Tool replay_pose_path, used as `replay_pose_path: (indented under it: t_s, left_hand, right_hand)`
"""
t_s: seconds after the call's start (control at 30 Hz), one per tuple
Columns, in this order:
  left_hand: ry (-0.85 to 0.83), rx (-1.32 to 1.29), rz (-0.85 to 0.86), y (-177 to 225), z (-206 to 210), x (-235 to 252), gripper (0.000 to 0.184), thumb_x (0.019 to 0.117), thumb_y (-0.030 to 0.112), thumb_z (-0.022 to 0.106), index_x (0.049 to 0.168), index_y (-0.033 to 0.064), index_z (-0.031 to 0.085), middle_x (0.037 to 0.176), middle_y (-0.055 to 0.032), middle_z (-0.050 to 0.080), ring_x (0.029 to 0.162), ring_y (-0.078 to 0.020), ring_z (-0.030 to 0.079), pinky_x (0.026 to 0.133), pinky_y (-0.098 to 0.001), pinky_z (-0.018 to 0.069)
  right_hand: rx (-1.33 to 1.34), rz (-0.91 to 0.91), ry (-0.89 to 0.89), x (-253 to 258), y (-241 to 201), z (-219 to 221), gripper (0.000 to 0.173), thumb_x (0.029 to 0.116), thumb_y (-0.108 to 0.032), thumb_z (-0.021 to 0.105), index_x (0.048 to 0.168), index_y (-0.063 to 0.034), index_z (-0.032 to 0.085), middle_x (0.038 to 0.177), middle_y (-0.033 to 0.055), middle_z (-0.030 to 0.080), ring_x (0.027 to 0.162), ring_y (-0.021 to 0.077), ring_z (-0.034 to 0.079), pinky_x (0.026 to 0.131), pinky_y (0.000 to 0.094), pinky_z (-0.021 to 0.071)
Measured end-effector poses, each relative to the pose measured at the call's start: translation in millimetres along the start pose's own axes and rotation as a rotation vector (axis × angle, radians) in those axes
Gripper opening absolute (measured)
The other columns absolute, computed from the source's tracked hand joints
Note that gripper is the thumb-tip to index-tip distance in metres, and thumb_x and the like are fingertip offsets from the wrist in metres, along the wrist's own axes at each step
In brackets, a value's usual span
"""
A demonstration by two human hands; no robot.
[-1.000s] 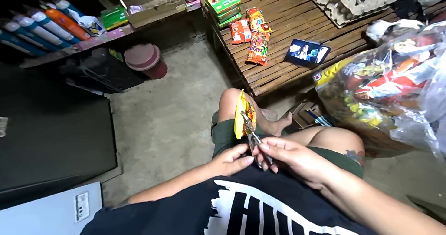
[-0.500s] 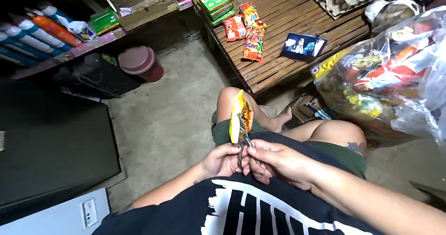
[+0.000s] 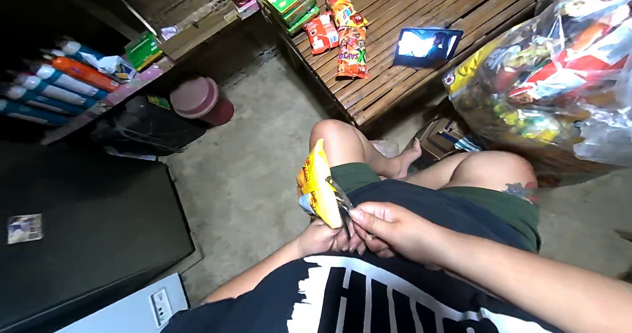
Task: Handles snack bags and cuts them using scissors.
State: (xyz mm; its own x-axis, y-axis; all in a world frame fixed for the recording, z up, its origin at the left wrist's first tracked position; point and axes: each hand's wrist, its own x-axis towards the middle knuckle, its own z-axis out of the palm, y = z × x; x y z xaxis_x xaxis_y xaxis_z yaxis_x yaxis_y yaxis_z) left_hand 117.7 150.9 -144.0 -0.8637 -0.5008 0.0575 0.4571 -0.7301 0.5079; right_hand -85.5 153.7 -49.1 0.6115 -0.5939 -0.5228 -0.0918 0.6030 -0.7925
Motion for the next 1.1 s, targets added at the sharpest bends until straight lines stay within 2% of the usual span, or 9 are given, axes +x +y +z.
replay_pose_path:
  t_s: [0.1,0.3,0.7,0.87,0.93,1.0,1.07,1.1]
  left_hand:
    - [0.085,0.084,-0.022,-0.9,6.2,5.4,0.033,0.0984,0.054,0.055,0.095,0.0259,0.072,0.081,0.0144,0.068,0.073,0.0070,0.062,0.068,-0.0114,0.0489]
    - [0.083,0.127,-0.090,0.0,13.5,19.7,0.038,0.0971,0.061,0.052,0.087,0.0271,0.067,0.075,0.0161,0.063,0.069,0.0076,0.058,0.064,-0.0118,0.0457]
    - [0.082,0.046,-0.094,-6.8,14.5,20.0,0.032,0.0985,0.054,0.056,0.090,0.0260,0.068,0.076,0.0143,0.064,0.072,0.0051,0.060,0.068,-0.0134,0.0480]
    - [0.154,0.095,-0.102,-2.2,12.7,19.6,0.038,0.0986,0.058,0.052,0.090,0.0254,0.068,0.075,0.0130,0.065,0.068,0.0048,0.060,0.064,-0.0134,0.0477]
    - [0.161,0.127,-0.089,1.3,6.9,16.7,0.038,0.1014,0.056,0.049,0.099,0.0239,0.070,0.083,0.0112,0.069,0.070,0.0048,0.061,0.063,-0.0127,0.0490]
    - [0.075,0.129,-0.043,6.7,1.2,9.9,0.033,0.1072,0.044,0.045,0.120,0.0235,0.067,0.107,0.0083,0.072,0.089,0.0025,0.067,0.077,-0.0148,0.0535]
    - [0.058,0.213,-0.029,15.1,1.1,-1.5,0.035,0.1088,0.040,0.044,0.131,0.0219,0.064,0.121,0.0079,0.069,0.099,0.0013,0.066,0.085,-0.0170,0.0538]
    - [0.060,0.289,-0.058,22.5,0.7,-8.8,0.038,0.1087,0.041,0.043,0.135,0.0213,0.063,0.128,0.0075,0.067,0.110,-0.0015,0.065,0.094,-0.0216,0.0541]
  right_hand:
    - [-0.003,-0.011,0.017,-5.2,2.1,-2.6,0.033,0.1114,-0.032,0.037,0.095,-0.0134,0.058,0.070,-0.0089,0.057,0.052,-0.0038,0.045,0.049,0.0130,0.0362]
    - [0.073,-0.024,0.060,-15.8,8.3,-6.3,0.032,0.1115,-0.031,0.035,0.093,-0.0145,0.056,0.069,-0.0092,0.058,0.051,-0.0053,0.043,0.048,0.0120,0.0342]
    - [0.088,-0.008,0.066,-19.1,16.4,-7.8,0.033,0.1116,-0.032,0.036,0.096,-0.0146,0.058,0.072,-0.0091,0.060,0.051,-0.0057,0.043,0.048,0.0115,0.0339]
    - [0.138,0.018,0.056,-12.0,13.3,-11.8,0.034,0.1117,-0.035,0.035,0.099,-0.0137,0.058,0.074,-0.0074,0.062,0.052,-0.0047,0.044,0.048,0.0123,0.0340]
    - [0.184,-0.001,0.043,-7.9,10.9,-15.1,0.033,0.1114,-0.036,0.034,0.099,-0.0148,0.056,0.072,-0.0068,0.057,0.052,-0.0035,0.043,0.047,0.0128,0.0335]
    - [0.215,-0.036,0.038,-5.1,7.9,-16.1,0.034,0.1114,-0.037,0.032,0.096,-0.0156,0.053,0.067,-0.0074,0.048,0.052,-0.0008,0.041,0.048,0.0148,0.0340]
    - [0.175,-0.025,0.031,-3.9,5.5,-16.9,0.036,0.1111,-0.039,0.033,0.097,-0.0145,0.055,0.067,-0.0060,0.048,0.052,0.0023,0.046,0.050,0.0175,0.0411]
    - [0.142,-0.011,0.020,-3.6,4.0,-17.4,0.036,0.1109,-0.040,0.034,0.098,-0.0142,0.056,0.066,-0.0058,0.050,0.053,0.0032,0.049,0.051,0.0185,0.0445]
